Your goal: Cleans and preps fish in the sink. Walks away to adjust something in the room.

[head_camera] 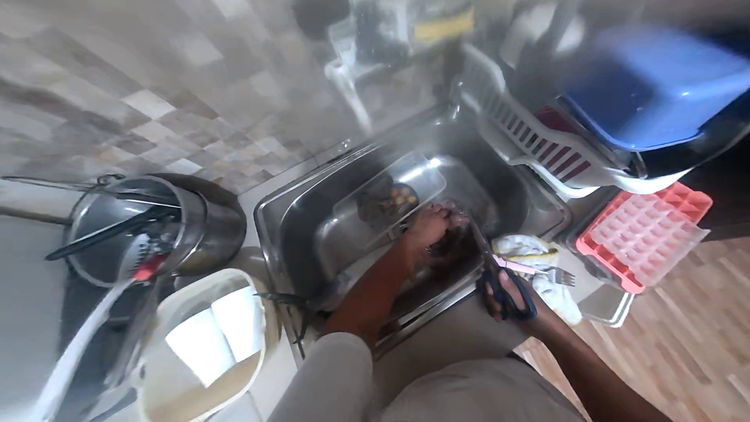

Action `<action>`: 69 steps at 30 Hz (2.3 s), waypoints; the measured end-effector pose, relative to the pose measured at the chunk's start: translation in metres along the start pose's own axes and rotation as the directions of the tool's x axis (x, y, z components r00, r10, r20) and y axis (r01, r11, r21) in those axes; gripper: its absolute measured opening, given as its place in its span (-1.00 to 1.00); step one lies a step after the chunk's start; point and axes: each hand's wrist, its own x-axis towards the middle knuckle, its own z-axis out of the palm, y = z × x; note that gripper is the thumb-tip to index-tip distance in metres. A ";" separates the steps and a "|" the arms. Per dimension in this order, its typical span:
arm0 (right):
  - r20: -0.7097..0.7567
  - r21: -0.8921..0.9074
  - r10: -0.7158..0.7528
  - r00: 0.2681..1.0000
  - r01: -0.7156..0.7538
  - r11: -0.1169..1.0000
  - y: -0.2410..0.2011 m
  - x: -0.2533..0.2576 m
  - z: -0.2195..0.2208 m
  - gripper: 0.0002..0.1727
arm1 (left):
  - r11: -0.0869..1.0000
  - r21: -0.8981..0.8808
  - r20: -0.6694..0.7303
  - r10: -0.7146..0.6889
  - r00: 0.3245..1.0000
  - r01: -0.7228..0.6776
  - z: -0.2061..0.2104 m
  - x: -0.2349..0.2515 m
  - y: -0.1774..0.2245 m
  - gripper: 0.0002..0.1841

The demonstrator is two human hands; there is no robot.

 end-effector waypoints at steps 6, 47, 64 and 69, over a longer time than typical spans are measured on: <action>0.016 -0.071 -0.002 1.000 0.003 0.998 -0.002 -0.001 0.001 -0.45 | 0.884 -0.452 -0.077 -0.170 0.982 0.117 -0.023 -0.054 0.004 -0.66; -0.070 -0.886 0.061 0.996 -0.090 0.455 -0.057 0.007 0.015 -0.43 | 0.364 -0.922 0.022 -0.284 0.959 0.129 -0.045 -0.116 0.006 -0.78; 0.178 -0.391 0.162 0.971 -0.081 0.917 -0.026 0.001 0.038 -0.47 | 0.569 -0.819 -0.273 -0.506 0.818 0.079 -0.055 -0.129 0.038 -0.71; 0.124 -0.352 0.142 0.982 -0.090 0.932 -0.030 0.004 0.043 -0.52 | 0.649 -0.754 -0.257 -0.436 0.862 0.104 -0.057 -0.132 0.048 -0.69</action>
